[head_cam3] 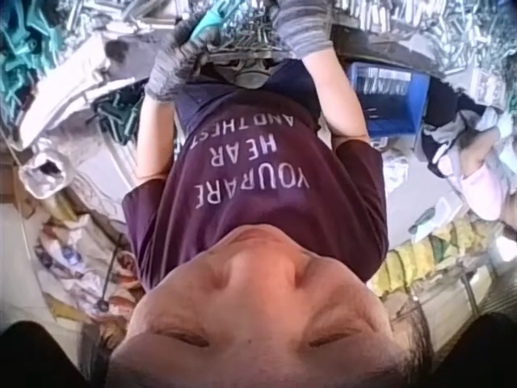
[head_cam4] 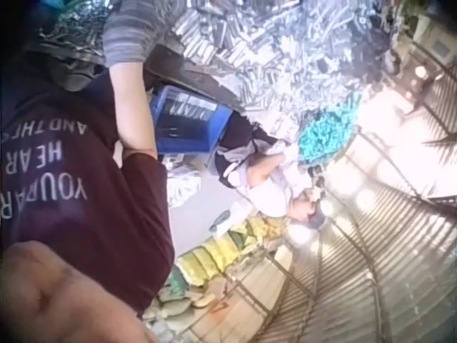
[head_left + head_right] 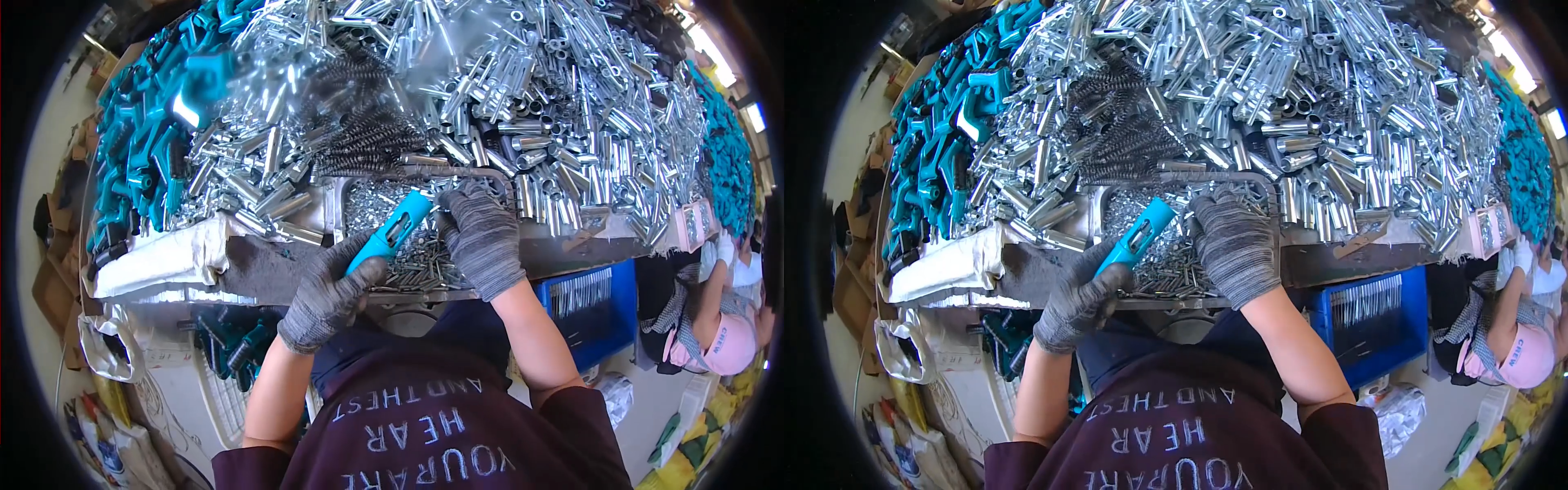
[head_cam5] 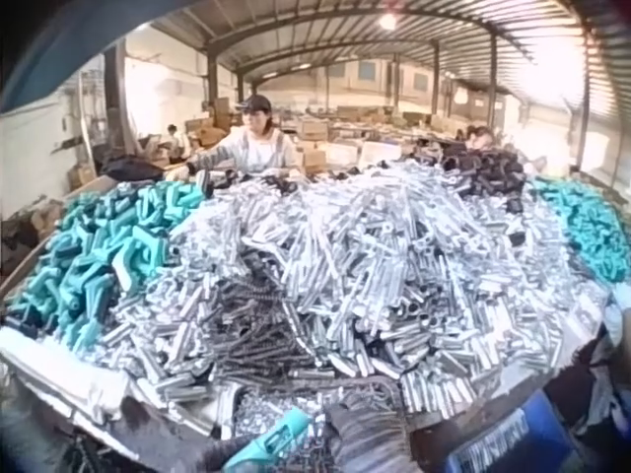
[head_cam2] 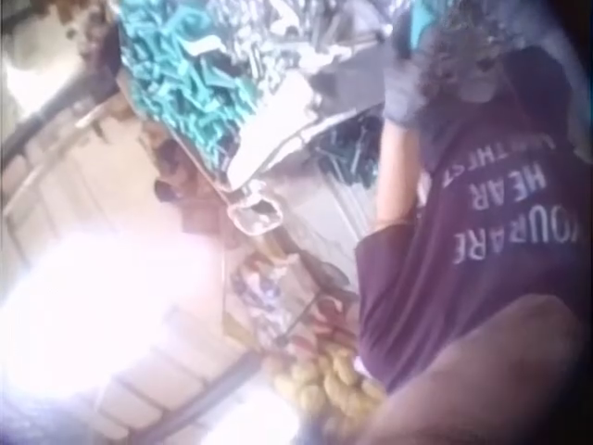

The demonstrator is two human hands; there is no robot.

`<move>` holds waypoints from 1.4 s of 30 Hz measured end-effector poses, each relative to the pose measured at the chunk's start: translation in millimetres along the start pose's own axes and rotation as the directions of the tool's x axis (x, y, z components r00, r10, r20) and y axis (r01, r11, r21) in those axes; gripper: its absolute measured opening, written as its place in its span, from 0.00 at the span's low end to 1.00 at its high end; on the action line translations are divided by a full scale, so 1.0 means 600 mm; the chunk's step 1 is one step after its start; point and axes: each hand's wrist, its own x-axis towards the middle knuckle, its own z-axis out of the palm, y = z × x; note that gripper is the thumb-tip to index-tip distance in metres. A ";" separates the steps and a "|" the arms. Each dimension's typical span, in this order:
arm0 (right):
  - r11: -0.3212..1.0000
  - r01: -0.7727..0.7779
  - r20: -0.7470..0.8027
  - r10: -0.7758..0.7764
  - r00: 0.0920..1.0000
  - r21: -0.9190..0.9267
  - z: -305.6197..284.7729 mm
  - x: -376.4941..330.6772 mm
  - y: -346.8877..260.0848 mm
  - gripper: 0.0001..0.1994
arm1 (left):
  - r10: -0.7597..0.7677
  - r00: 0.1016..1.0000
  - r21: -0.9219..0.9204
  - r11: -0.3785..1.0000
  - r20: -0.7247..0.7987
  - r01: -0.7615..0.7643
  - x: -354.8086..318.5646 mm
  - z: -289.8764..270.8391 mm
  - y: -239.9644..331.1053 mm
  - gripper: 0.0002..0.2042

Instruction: Assembling teal plastic handles with metal tubes and internal components in a factory setting.

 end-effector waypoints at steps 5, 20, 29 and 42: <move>0.968 -0.018 -0.120 0.050 0.991 0.249 -0.006 -0.009 0.007 0.07 | 0.040 0.999 0.035 0.999 0.005 -0.040 0.005 -0.008 -0.003 0.23; 0.907 0.233 -0.204 -0.168 0.964 0.352 -0.041 -0.031 -0.084 0.04 | 0.465 0.884 0.482 0.787 -0.053 -0.385 0.010 0.024 -0.011 0.22; 0.873 0.096 -0.166 -0.017 0.986 0.478 -0.017 -0.030 -0.080 0.05 | 0.665 0.740 0.756 0.536 -0.103 -0.376 0.011 0.041 -0.024 0.21; 0.639 -0.102 -0.107 0.279 0.954 0.762 -0.016 -0.048 -0.078 0.14 | 0.497 0.866 0.377 0.813 -0.052 -0.444 0.002 0.039 -0.025 0.22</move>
